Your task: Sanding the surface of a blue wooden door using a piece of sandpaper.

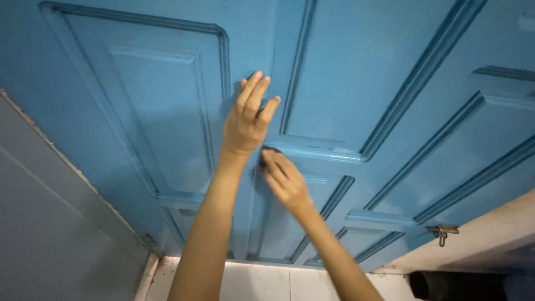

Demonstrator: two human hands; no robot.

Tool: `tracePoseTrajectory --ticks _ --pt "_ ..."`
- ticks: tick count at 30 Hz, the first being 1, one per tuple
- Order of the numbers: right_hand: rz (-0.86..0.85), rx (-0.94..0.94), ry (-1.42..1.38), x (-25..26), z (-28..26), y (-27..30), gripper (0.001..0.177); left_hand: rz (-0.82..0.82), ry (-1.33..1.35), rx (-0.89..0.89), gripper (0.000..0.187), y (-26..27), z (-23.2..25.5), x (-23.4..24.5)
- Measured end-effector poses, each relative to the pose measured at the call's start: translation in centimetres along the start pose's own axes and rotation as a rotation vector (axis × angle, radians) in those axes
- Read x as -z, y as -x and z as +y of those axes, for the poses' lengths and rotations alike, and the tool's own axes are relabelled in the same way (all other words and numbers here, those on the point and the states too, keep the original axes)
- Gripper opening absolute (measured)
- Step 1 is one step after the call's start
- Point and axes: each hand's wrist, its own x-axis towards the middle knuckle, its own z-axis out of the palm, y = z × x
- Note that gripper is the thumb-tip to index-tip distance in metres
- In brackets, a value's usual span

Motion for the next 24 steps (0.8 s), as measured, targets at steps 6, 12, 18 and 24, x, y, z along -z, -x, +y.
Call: tracePoseTrajectory --ticks 6,12,18,24 --pt "0.068 -0.186 -0.172 -1.1 -0.7 0.2 0.031 0.01 0.066 0.023 0.033 -0.2 0.0 -0.1" --pt "-0.077 0.111 -0.016 -2.1 -1.9 0.4 0.014 -0.003 0.201 0.135 0.036 -0.3 -0.1 3.3" --pt "-0.287 0.43 0.004 -1.0 -0.2 -2.3 0.017 0.388 0.09 0.409 0.016 3.7 2.7 9.1" --pt "-0.165 0.272 0.08 -2.1 -1.7 -3.2 0.024 0.472 0.047 0.733 0.02 10.7 7.8 9.4"
